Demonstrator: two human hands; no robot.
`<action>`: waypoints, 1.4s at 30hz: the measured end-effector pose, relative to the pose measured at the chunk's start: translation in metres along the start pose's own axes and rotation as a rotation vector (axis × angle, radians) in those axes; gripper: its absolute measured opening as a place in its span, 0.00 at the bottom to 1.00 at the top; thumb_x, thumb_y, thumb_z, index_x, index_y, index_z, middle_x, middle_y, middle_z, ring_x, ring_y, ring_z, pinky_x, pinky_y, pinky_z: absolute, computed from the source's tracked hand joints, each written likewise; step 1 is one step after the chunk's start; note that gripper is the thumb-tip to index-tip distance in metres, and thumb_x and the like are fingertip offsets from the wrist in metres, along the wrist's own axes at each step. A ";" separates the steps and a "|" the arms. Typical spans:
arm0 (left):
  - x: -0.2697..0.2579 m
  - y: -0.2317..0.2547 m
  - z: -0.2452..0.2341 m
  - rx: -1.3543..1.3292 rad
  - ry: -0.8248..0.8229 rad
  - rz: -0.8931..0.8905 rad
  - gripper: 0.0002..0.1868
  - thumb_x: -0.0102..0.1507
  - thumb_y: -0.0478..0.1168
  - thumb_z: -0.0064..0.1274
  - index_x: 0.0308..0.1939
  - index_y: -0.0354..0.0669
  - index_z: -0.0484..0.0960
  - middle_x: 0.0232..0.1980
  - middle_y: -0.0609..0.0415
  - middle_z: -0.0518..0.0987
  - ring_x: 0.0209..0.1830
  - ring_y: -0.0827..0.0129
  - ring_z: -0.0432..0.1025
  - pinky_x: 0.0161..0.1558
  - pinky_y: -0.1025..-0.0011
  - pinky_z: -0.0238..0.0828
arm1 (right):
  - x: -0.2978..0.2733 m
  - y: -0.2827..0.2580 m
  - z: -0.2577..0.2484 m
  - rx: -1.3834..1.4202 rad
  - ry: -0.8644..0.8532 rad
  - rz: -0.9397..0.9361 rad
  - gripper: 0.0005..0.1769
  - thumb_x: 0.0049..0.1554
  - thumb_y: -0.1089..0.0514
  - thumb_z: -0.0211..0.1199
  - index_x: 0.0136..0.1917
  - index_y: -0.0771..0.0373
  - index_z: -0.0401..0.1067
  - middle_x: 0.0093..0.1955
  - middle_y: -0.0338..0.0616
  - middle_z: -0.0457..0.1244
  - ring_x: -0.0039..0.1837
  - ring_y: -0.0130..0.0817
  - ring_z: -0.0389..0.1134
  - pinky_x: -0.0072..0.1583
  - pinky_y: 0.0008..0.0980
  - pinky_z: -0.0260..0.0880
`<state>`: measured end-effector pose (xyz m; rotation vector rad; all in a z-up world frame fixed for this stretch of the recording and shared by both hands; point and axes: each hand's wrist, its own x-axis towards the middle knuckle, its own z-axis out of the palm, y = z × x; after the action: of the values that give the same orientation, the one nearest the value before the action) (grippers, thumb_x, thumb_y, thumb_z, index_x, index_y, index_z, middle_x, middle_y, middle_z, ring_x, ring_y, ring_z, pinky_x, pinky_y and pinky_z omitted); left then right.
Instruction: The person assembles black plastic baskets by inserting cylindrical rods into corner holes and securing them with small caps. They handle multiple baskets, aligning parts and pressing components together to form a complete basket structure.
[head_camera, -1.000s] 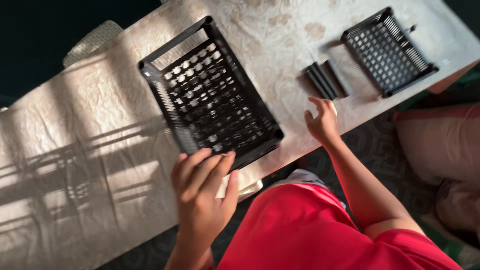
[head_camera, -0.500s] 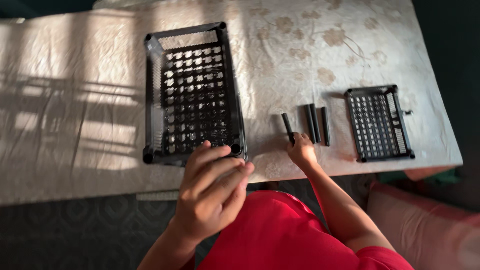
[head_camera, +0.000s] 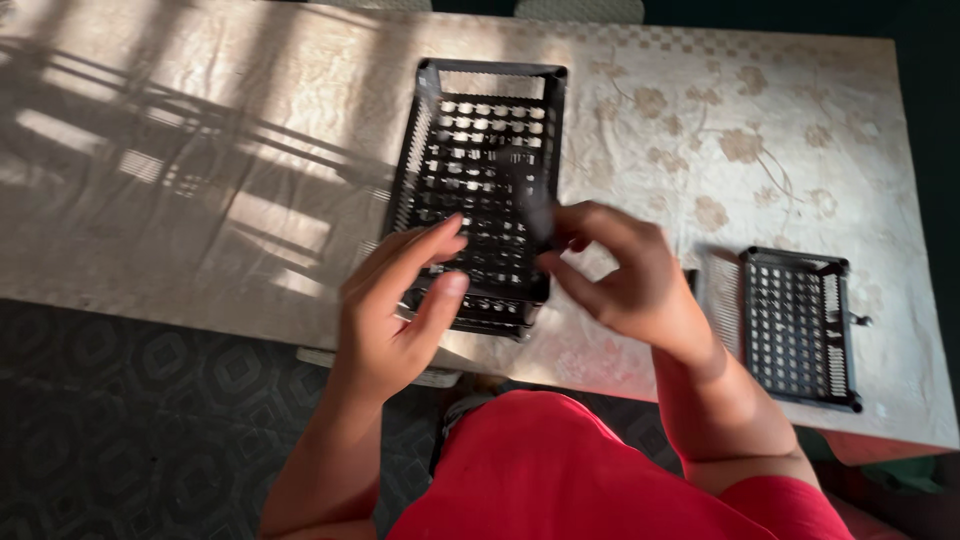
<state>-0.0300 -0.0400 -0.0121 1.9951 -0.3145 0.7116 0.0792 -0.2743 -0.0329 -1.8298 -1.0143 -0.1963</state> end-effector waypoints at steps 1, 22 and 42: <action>0.004 -0.004 -0.002 -0.058 -0.035 -0.003 0.23 0.67 0.32 0.58 0.66 0.32 0.75 0.56 0.48 0.82 0.53 0.68 0.79 0.55 0.69 0.77 | 0.014 -0.014 0.006 0.017 -0.039 -0.068 0.19 0.55 0.67 0.71 0.59 0.68 0.73 0.51 0.46 0.70 0.50 0.34 0.72 0.53 0.30 0.73; 0.144 -0.194 -0.003 -0.368 0.034 -0.060 0.17 0.71 0.35 0.54 0.64 0.35 0.73 0.49 0.53 0.81 0.51 0.73 0.77 0.62 0.68 0.76 | 0.092 0.024 0.035 -0.234 -0.036 0.106 0.17 0.58 0.58 0.68 0.60 0.61 0.78 0.56 0.49 0.72 0.58 0.44 0.73 0.57 0.40 0.74; 0.168 -0.208 0.016 -0.070 -0.016 -0.259 0.13 0.66 0.38 0.58 0.55 0.42 0.83 0.45 0.54 0.88 0.45 0.69 0.83 0.49 0.71 0.80 | 0.139 0.086 0.057 -0.553 -0.124 0.059 0.20 0.57 0.50 0.67 0.62 0.52 0.78 0.70 0.49 0.63 0.76 0.51 0.58 0.74 0.54 0.51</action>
<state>0.2112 0.0629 -0.0649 1.9307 -0.0864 0.5132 0.2120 -0.1640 -0.0444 -2.3932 -1.0585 -0.3573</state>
